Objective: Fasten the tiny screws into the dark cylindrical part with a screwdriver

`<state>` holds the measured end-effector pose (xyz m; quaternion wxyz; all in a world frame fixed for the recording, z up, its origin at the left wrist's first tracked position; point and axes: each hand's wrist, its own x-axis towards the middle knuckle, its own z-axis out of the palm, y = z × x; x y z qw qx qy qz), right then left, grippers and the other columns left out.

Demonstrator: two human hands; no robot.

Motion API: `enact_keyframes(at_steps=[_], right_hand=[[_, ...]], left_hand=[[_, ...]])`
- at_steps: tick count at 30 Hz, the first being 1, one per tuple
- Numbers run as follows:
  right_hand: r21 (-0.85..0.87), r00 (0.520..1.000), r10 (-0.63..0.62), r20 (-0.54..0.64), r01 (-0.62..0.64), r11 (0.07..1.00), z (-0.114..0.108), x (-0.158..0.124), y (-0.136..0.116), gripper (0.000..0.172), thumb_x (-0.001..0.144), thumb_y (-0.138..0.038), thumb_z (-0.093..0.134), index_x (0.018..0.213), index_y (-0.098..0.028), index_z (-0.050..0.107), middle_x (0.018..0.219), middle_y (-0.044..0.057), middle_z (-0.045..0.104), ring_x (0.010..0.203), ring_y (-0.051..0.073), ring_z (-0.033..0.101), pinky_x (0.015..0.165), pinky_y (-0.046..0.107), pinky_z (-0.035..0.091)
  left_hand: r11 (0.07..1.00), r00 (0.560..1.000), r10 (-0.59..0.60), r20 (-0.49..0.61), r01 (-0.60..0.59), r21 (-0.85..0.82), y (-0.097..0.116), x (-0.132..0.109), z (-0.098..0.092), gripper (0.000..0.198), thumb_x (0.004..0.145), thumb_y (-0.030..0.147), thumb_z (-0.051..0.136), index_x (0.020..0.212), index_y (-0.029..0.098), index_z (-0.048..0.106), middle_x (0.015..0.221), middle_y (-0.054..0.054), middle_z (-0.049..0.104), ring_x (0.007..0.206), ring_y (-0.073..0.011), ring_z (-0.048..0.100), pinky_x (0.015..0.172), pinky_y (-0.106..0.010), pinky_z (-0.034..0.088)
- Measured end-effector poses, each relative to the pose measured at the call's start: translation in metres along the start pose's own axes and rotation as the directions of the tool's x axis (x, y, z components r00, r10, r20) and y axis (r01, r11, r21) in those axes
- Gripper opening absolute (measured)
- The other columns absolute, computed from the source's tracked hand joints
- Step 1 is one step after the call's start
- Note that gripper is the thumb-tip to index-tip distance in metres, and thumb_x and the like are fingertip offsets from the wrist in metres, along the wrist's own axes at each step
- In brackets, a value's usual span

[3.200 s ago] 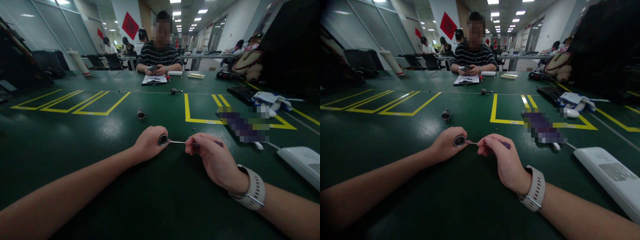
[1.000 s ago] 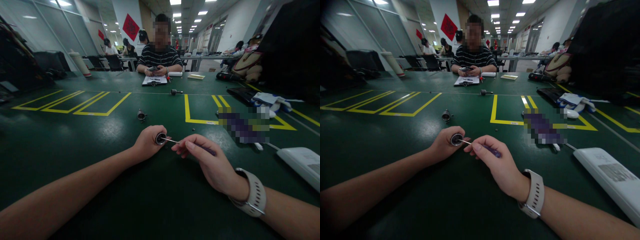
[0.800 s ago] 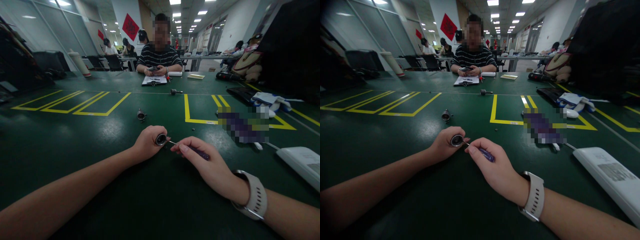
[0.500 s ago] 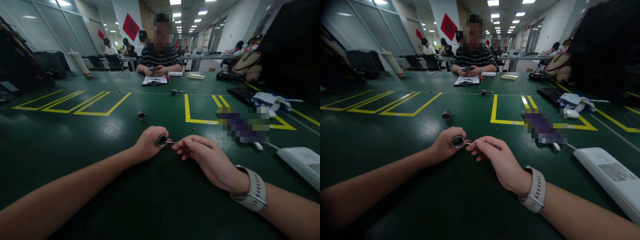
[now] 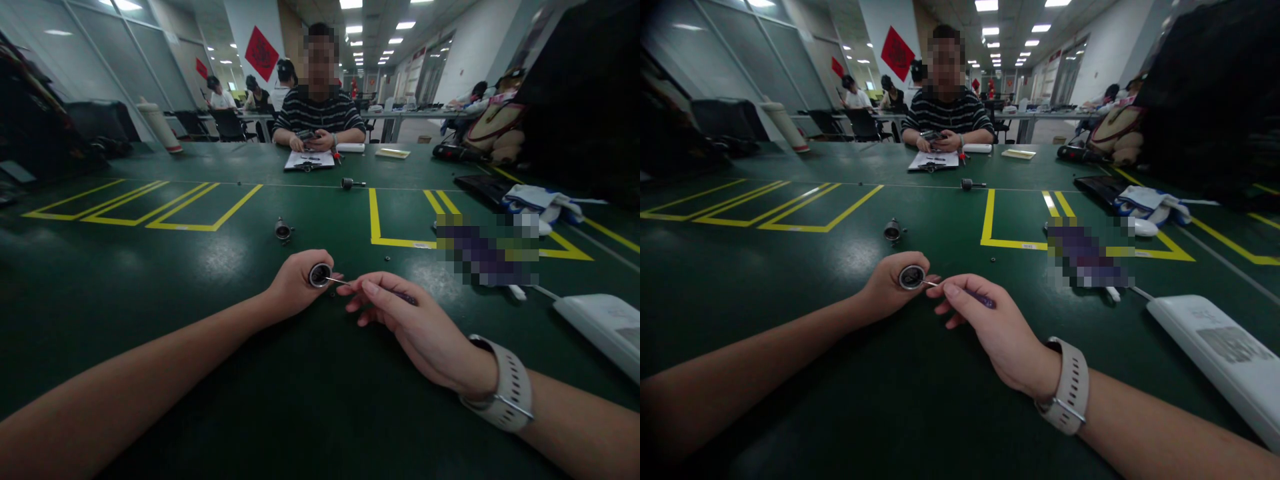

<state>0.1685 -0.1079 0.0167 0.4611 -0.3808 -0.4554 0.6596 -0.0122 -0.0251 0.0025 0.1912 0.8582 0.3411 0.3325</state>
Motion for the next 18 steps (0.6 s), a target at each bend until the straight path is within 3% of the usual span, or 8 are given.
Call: enact_keyframes(at_steps=[9,18], right_hand=[[0.151,0.998,0.069,0.011,-0.07,0.986,-0.0074,0.0025,-0.0012,0.017,0.086,-0.03,0.055,0.091,-0.018,0.067,0.104,0.006,0.067,0.089,0.017,0.058,0.074,0.03,0.044],[0.147,0.998,0.056,-0.004,-0.054,0.988,-0.0083,0.0041,-0.0016,0.017,0.086,-0.028,0.055,0.086,-0.018,0.068,0.098,0.006,0.068,0.088,0.017,0.059,0.075,0.03,0.044]], left_hand=[[0.998,0.999,0.026,0.032,-0.028,0.055,-0.0024,-0.0005,-0.0009,0.019,0.075,0.019,0.06,0.064,0.016,0.046,0.06,0.005,0.046,0.053,-0.0081,0.042,0.052,-0.021,0.033],[0.998,0.999,-0.026,0.044,0.024,0.057,-0.0041,0.0004,-0.0002,0.02,0.076,0.027,0.061,0.065,0.016,0.047,0.061,0.004,0.048,0.055,-0.009,0.043,0.051,-0.022,0.033]])
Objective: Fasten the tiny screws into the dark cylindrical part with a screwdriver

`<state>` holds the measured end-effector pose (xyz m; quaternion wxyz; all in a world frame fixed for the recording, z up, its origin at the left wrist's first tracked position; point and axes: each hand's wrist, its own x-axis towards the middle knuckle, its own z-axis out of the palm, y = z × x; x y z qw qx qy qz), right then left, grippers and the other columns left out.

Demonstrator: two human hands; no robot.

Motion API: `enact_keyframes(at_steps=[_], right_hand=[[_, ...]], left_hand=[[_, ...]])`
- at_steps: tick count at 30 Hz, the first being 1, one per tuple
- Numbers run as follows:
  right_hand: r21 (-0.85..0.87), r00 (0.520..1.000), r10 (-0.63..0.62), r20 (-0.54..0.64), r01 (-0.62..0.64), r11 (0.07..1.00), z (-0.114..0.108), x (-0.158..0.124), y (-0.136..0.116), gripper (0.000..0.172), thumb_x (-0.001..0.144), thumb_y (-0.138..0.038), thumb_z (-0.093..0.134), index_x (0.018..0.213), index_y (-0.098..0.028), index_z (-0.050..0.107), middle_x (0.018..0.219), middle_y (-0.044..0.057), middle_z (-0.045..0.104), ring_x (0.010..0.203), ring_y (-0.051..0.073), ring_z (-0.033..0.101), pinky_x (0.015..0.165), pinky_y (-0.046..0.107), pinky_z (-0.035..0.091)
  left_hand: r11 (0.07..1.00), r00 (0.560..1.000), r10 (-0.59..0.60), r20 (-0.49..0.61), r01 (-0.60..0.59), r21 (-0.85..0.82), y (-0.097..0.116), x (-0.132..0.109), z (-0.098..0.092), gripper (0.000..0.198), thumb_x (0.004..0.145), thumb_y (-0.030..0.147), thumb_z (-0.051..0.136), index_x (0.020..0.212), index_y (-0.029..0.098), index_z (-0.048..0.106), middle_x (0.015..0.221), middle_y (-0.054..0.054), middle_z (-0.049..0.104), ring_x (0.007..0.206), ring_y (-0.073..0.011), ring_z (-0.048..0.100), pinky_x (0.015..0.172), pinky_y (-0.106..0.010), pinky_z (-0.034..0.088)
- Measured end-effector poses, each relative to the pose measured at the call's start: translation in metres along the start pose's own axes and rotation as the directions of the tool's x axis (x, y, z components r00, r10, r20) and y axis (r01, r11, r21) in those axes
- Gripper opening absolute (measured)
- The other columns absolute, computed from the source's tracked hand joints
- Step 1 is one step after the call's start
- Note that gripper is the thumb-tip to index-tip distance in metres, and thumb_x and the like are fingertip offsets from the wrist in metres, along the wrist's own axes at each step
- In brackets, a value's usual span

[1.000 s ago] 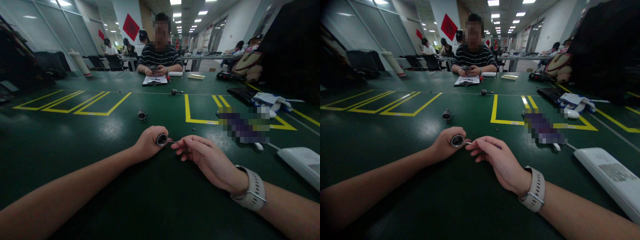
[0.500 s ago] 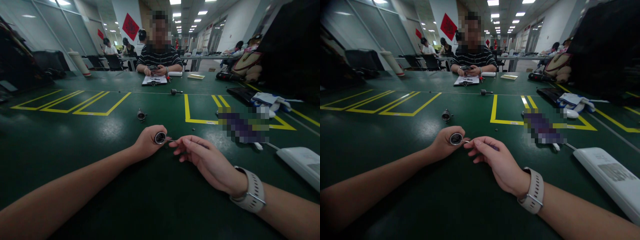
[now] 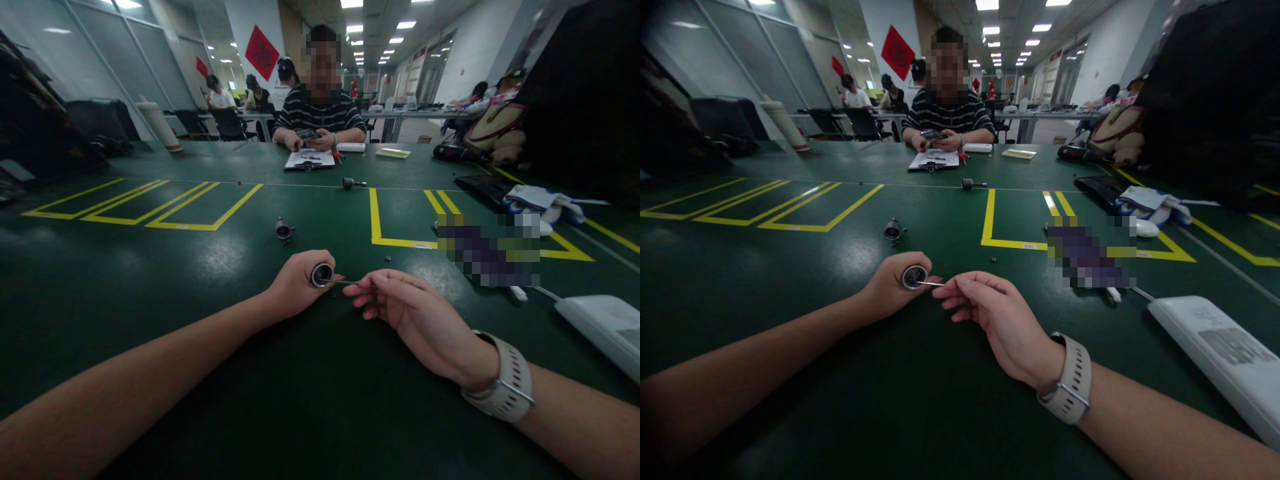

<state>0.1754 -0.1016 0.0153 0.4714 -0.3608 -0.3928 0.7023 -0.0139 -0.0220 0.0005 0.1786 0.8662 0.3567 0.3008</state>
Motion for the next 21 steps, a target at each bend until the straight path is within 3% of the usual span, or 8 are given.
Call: enact_keyframes(at_steps=[4,10,18,21], right_hand=[[-0.017,0.998,-0.043,-0.042,0.043,0.999,0.0015,-0.001,-0.0006,0.017,0.086,-0.029,0.055,0.086,-0.018,0.068,0.098,0.006,0.068,0.087,0.017,0.059,0.074,0.03,0.044],[-0.193,0.997,-0.07,-0.045,0.061,0.979,0.0068,-0.0031,-0.0005,0.015,0.084,-0.03,0.057,0.087,-0.018,0.068,0.098,0.005,0.067,0.089,0.018,0.059,0.074,0.032,0.044],[0.013,0.999,0.02,0.027,-0.02,1.0,-0.0009,-0.0008,-0.0005,0.018,0.086,-0.03,0.055,0.089,-0.019,0.067,0.102,0.006,0.067,0.089,0.017,0.059,0.073,0.03,0.045],[0.008,0.999,0.026,0.032,-0.026,1.0,-0.0013,-0.0011,-0.0014,0.017,0.085,-0.031,0.056,0.088,-0.019,0.068,0.101,0.006,0.067,0.089,0.017,0.059,0.073,0.029,0.045]], left_hand=[[1.0,1.0,0.011,0.009,-0.011,0.013,0.001,0.0,-0.0008,0.018,0.076,0.025,0.059,0.066,0.017,0.047,0.061,0.004,0.048,0.055,-0.0094,0.044,0.052,-0.022,0.033],[0.992,0.998,0.054,0.032,-0.057,0.114,0.003,-0.0019,-0.0007,0.015,0.076,0.02,0.058,0.067,0.017,0.048,0.062,0.003,0.05,0.058,-0.0108,0.046,0.056,-0.024,0.034],[0.997,0.999,0.032,0.018,-0.033,0.066,0.0019,-0.0015,-0.0007,0.017,0.076,0.023,0.06,0.065,0.017,0.047,0.061,0.004,0.049,0.056,-0.0099,0.045,0.054,-0.023,0.034],[0.998,0.999,0.03,0.011,-0.03,0.049,0.0021,-0.0011,-0.0007,0.021,0.076,0.026,0.061,0.065,0.017,0.046,0.061,0.004,0.048,0.055,-0.0095,0.044,0.053,-0.022,0.034]])
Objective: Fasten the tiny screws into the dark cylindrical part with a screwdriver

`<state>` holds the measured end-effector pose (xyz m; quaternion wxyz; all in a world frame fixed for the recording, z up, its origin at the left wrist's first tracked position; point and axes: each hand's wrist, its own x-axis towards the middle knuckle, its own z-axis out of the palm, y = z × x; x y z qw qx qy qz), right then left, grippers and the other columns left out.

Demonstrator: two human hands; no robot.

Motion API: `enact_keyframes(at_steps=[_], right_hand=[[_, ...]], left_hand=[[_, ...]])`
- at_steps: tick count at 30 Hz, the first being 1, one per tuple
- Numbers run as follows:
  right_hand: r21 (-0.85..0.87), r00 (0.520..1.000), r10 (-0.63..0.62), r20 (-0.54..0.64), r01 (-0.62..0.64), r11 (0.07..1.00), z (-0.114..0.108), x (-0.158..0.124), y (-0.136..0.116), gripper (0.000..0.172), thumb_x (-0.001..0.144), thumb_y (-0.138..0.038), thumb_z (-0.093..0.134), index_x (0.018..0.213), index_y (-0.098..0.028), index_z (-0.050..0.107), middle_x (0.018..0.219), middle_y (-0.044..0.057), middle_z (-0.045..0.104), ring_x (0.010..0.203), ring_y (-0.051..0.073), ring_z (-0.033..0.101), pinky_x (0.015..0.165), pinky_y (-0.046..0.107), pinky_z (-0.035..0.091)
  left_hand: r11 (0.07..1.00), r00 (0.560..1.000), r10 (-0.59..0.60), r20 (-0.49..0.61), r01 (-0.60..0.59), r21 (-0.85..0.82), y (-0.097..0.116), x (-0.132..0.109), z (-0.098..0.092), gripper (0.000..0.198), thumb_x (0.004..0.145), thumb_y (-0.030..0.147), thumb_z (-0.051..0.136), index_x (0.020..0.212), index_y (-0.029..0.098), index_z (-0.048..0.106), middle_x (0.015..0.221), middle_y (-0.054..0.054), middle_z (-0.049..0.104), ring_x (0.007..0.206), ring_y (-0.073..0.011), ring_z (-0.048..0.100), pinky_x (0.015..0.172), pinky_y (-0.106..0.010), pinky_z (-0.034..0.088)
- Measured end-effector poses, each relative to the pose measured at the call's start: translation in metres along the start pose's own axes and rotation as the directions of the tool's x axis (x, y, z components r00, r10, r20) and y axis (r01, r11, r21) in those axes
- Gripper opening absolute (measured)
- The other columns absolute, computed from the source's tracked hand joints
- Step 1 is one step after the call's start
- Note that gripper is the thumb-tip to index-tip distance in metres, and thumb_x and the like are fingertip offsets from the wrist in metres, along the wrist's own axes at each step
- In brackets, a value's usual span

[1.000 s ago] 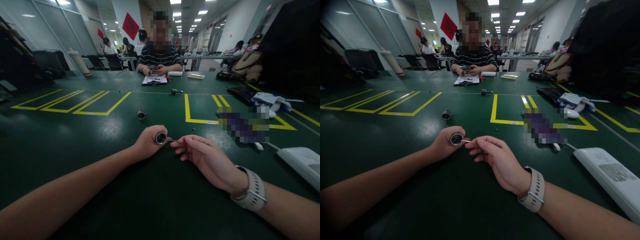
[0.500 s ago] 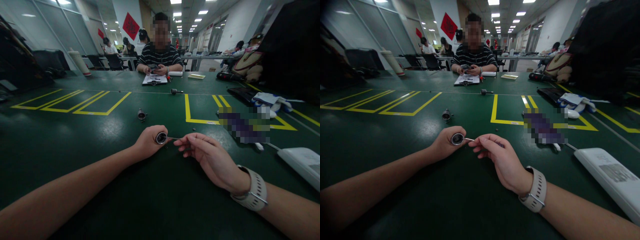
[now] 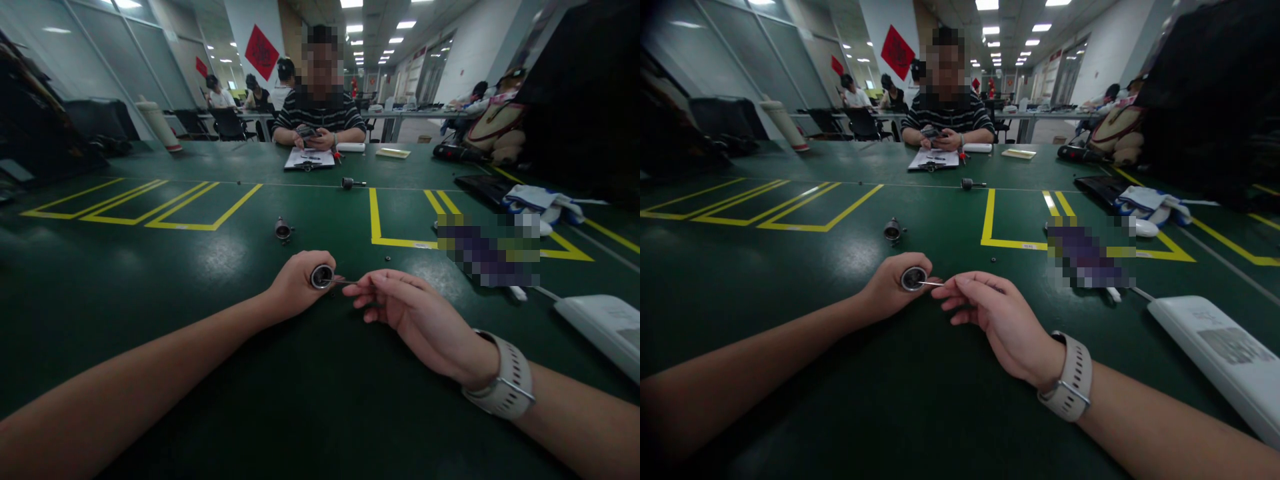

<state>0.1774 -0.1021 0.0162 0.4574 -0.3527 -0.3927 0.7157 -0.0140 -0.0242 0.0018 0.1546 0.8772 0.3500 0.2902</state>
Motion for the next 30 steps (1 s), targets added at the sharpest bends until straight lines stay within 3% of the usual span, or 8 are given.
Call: enact_keyframes(at_steps=[21,30], right_hand=[[0.011,0.997,0.004,-0.076,-0.003,1.0,-0.0007,0.0022,0.0015,0.015,0.083,-0.028,0.058,0.081,-0.017,0.069,0.09,0.006,0.07,0.081,0.015,0.06,0.068,0.028,0.045],[-0.056,0.991,-0.059,-0.123,0.052,0.997,-0.0037,0.0022,0.001,0.014,0.081,-0.029,0.06,0.077,-0.018,0.069,0.084,0.006,0.07,0.076,0.016,0.059,0.067,0.029,0.045]], left_hand=[[0.983,1.0,-0.029,0.008,0.027,0.184,-0.0015,0.0001,0.0012,0.019,0.081,0.026,0.057,0.067,0.017,0.048,0.062,0.003,0.053,0.059,-0.0124,0.049,0.06,-0.027,0.035],[0.969,0.999,-0.047,0.007,0.044,0.245,-0.0011,0.0005,0.0009,0.016,0.081,0.024,0.057,0.068,0.018,0.05,0.063,0.002,0.055,0.058,-0.013,0.05,0.058,-0.027,0.034]])
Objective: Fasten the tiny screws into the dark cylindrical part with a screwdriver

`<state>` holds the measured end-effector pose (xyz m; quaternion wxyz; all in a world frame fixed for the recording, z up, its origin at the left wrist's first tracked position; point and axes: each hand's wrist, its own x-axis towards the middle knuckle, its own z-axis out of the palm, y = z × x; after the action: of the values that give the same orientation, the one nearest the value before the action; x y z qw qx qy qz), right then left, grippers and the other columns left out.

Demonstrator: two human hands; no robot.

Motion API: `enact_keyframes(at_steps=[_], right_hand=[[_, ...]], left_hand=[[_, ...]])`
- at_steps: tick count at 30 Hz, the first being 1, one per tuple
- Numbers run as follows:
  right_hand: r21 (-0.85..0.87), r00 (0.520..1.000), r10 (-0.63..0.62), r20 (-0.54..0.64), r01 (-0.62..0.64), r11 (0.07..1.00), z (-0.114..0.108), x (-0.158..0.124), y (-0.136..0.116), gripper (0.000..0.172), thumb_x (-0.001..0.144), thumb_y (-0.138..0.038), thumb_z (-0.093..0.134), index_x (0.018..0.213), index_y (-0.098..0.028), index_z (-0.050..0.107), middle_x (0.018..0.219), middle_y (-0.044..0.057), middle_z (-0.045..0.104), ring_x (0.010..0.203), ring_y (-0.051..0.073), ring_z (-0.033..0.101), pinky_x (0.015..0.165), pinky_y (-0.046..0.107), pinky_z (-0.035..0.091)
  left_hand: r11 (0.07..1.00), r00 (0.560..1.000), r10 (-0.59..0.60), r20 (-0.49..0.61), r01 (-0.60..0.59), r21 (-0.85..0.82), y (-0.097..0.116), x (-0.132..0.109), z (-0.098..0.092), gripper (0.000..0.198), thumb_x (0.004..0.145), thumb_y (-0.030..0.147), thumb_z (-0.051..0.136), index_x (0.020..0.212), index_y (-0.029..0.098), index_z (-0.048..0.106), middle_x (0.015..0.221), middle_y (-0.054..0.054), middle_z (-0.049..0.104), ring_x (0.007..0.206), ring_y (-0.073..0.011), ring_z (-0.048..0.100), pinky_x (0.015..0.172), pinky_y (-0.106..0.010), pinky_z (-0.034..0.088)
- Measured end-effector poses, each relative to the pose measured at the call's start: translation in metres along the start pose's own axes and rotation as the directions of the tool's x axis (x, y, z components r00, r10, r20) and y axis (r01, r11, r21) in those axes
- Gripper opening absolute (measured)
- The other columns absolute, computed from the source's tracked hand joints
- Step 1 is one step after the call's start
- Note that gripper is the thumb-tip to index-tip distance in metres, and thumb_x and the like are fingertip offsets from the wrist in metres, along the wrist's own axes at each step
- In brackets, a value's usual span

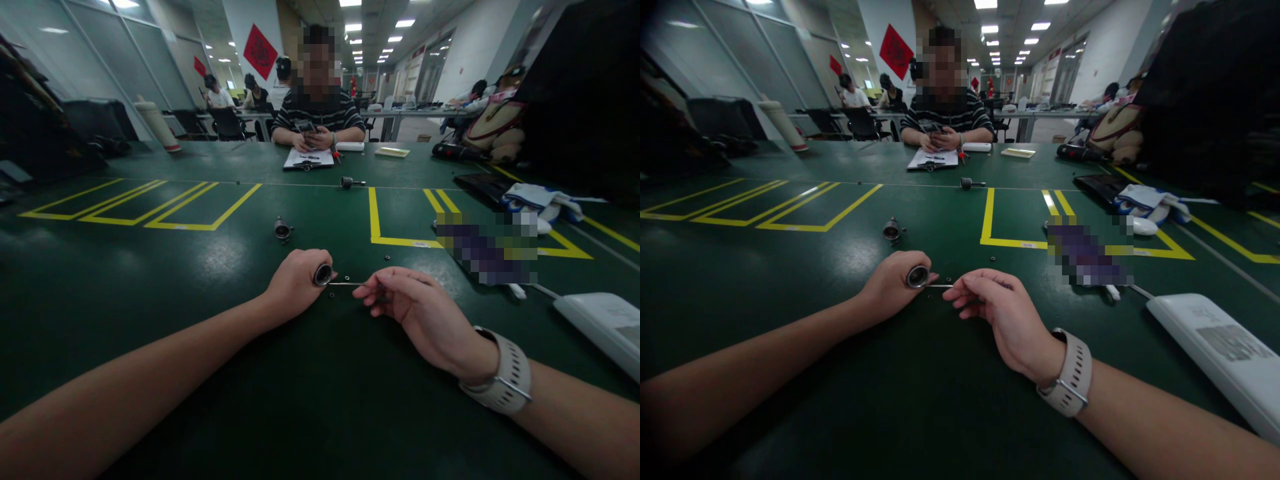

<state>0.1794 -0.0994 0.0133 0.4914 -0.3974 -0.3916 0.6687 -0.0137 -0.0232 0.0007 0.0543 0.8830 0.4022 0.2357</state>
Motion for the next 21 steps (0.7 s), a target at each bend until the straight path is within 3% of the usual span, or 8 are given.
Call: enact_keyframes(at_steps=[5,12,16,21], right_hand=[[-0.076,0.991,-0.136,-0.015,0.135,0.988,0.001,-0.003,0.0,0.016,0.083,-0.029,0.057,0.077,-0.02,0.069,0.084,0.004,0.069,0.078,0.016,0.059,0.07,0.031,0.044],[-0.541,0.973,-0.197,0.12,0.231,0.809,0.013,-0.01,-0.004,0.016,0.086,-0.031,0.056,0.092,-0.025,0.07,0.089,0.003,0.068,0.082,0.019,0.059,0.074,0.035,0.044],[-0.488,0.97,-0.165,0.176,0.232,0.841,0.014,-0.01,-0.002,0.015,0.086,-0.029,0.056,0.093,-0.025,0.069,0.098,0.002,0.067,0.086,0.018,0.059,0.078,0.034,0.044],[-0.284,0.977,-0.083,0.198,0.139,0.949,0.011,-0.009,0.005,0.017,0.087,-0.031,0.056,0.098,-0.026,0.068,0.107,0.002,0.064,0.085,0.015,0.057,0.075,0.031,0.046]], left_hand=[[0.999,1.0,-0.022,0.003,0.022,-0.034,0.0,-0.001,0.0,0.012,0.079,0.022,0.058,0.07,0.018,0.052,0.066,0.002,0.056,0.06,-0.0134,0.05,0.059,-0.027,0.035],[0.997,0.999,0.042,-0.026,-0.043,-0.064,0.001,-0.002,0.0,0.018,0.079,0.029,0.06,0.069,0.018,0.051,0.063,0.002,0.056,0.06,-0.0134,0.051,0.06,-0.027,0.037],[0.99,0.992,0.118,-0.037,-0.121,-0.069,0.003,-0.002,-0.001,0.017,0.078,0.028,0.06,0.069,0.018,0.05,0.063,0.002,0.055,0.061,-0.0133,0.051,0.061,-0.027,0.037],[0.99,0.995,0.064,-0.072,-0.073,-0.121,0.006,-0.002,-0.002,0.018,0.077,0.028,0.061,0.069,0.017,0.05,0.064,0.001,0.055,0.06,-0.0126,0.05,0.058,-0.026,0.036]])
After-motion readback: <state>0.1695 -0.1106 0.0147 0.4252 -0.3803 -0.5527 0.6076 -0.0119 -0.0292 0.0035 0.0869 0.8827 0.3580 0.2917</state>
